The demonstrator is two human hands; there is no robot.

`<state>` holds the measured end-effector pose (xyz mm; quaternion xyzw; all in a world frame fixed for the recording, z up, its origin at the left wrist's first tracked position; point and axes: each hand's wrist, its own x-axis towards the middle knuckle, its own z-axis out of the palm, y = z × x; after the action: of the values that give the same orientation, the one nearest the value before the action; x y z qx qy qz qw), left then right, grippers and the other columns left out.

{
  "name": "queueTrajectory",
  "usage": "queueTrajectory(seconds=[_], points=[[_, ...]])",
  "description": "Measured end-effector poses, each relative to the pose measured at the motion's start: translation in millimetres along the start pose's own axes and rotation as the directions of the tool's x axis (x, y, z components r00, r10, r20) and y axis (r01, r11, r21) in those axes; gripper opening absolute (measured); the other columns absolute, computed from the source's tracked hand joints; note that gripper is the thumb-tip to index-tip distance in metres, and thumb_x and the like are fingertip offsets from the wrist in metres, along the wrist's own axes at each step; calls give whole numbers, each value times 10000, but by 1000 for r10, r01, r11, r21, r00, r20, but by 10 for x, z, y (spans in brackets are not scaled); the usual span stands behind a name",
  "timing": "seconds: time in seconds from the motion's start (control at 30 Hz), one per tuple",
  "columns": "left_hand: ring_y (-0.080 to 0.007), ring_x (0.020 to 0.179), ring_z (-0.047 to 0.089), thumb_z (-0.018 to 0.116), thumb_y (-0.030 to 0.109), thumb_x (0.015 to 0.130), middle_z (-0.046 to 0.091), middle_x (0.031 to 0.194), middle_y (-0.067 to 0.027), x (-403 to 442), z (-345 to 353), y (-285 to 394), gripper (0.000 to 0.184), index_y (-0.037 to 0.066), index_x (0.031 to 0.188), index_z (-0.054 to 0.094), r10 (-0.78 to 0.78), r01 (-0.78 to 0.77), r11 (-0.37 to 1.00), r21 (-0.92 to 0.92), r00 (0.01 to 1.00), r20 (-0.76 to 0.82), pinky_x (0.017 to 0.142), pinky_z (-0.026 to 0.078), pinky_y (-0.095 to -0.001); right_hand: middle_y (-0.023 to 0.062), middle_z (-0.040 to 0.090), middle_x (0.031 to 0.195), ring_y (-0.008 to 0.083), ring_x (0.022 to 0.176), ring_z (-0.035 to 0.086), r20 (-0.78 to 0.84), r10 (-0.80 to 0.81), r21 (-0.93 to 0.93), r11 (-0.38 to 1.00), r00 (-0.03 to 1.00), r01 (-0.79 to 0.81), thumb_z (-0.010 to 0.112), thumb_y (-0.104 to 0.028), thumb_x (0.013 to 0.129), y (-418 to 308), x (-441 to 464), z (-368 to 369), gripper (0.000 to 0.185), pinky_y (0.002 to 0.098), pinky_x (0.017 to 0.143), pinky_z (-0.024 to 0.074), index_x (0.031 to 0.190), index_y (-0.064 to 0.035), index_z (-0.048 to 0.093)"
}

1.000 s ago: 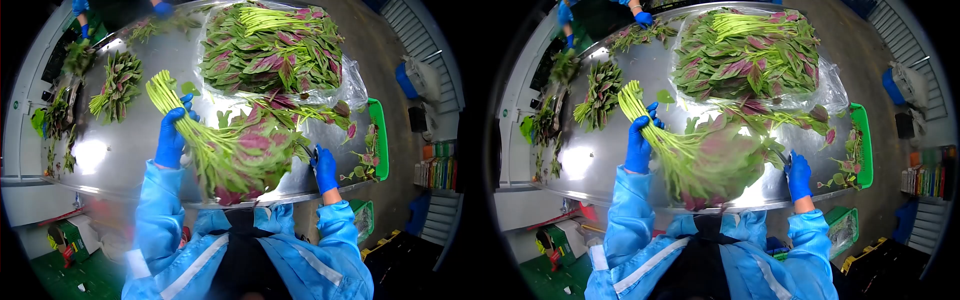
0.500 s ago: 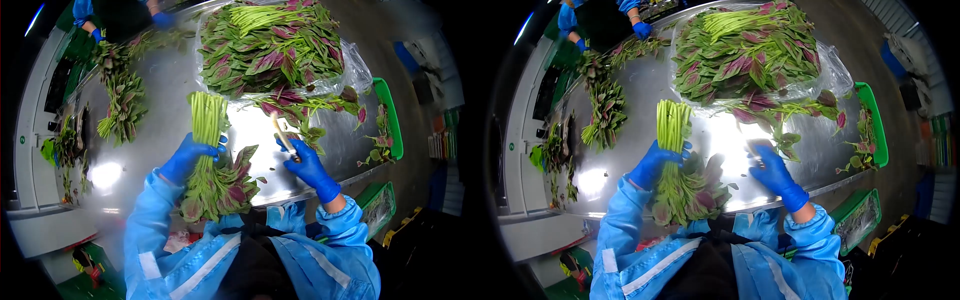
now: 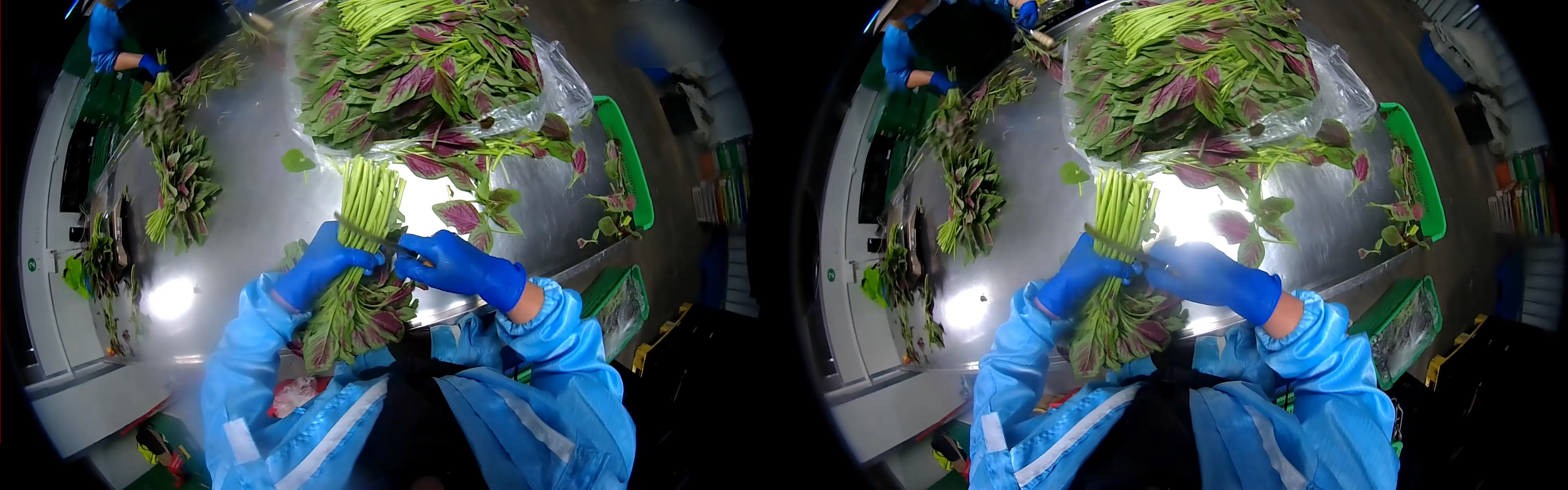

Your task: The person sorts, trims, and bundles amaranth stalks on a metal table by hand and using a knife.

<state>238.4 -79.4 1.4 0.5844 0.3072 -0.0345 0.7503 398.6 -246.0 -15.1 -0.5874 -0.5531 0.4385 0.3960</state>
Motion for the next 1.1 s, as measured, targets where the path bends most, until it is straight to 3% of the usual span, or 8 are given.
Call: queueTrajectory(seconds=[0.37, 0.43, 0.5, 0.57, 0.73, 0.83, 1.03, 1.1], points=[[-188, 762, 650, 690, -33, 631, 683, 869, -114, 52, 231, -110, 359, -48, 988, 655, -135, 133, 983, 130, 991, 8, 656, 521, -289, 159, 674, 754, 271, 649, 668, -101, -49, 192, 979, 994, 67, 526, -177, 907, 449, -112, 46, 227, 342, 631, 526, 1019, -1, 615], [-181, 761, 648, 677, -46, 640, 681, 867, -107, -18, 280, 16, 366, -44, 1005, 651, -155, 159, 978, 136, 987, -43, 642, 517, -288, 125, 636, 838, 227, 676, 624, -11, -19, -146, 989, 1000, 18, 519, -74, 886, 1068, -426, 116, 124, 309, 614, 498, 892, -20, 631], [-167, 732, 638, 680, -22, 690, 672, 840, -92, -92, 147, 32, 319, -41, 1007, 648, -39, 72, 980, 183, 983, -178, 610, 503, -273, 119, 618, 716, 215, 581, 598, -28, 486, -147, 862, 873, -485, 522, -178, 905, 1621, -1029, 149, 204, 321, 550, 486, 839, -20, 632], [-158, 733, 635, 687, 1, 707, 674, 861, -91, -143, 46, -11, 322, -42, 1024, 645, -31, 60, 984, 165, 984, -173, 618, 499, -273, 45, 613, 689, 113, 483, 525, 77, 813, 406, 503, 577, -763, 518, -284, 922, 1061, -1127, -44, 289, 275, 432, 422, 810, -44, 637], [-183, 889, 650, 702, 42, 714, 693, 993, -121, -116, 113, -124, 436, -12, 1139, 618, 149, -95, 887, 452, 985, -84, 784, 506, -310, 35, 613, 686, 118, 488, 517, 54, 558, 324, 774, 828, -543, 537, -266, 921, 369, -754, -350, 252, 267, 466, 432, 866, -36, 623], [-182, 880, 653, 723, 55, 700, 690, 979, -141, -162, 252, -39, 435, -14, 1116, 618, 272, -156, 783, 602, 957, -105, 775, 510, -316, 73, 633, 711, 141, 602, 581, -111, -97, 24, 995, 989, 100, 519, -197, 929, 271, -513, -274, 216, 299, 563, 470, 869, -4, 596], [-202, 845, 653, 717, -51, 723, 661, 951, -93, -498, 33, 403, 354, -13, 1059, 613, 401, -411, 905, 107, 745, -533, 754, 544, -319, 164, 632, 1036, 315, 840, 644, -287, 490, -470, 676, 823, -567, 630, -263, 851, 802, -479, -303, 339, 404, 663, 520, 1099, -36, 591], [-231, 889, 643, 623, -95, 739, 633, 990, -130, -610, -201, 411, 402, -33, 1130, 551, 451, -519, 854, 17, 725, -520, 772, 553, -354, 177, 578, 1188, 314, 969, 627, -423, 69, -658, 662, 904, -359, 695, -319, 812, 897, -418, -337, 583, 407, 785, 516, 1286, -48, 492]])
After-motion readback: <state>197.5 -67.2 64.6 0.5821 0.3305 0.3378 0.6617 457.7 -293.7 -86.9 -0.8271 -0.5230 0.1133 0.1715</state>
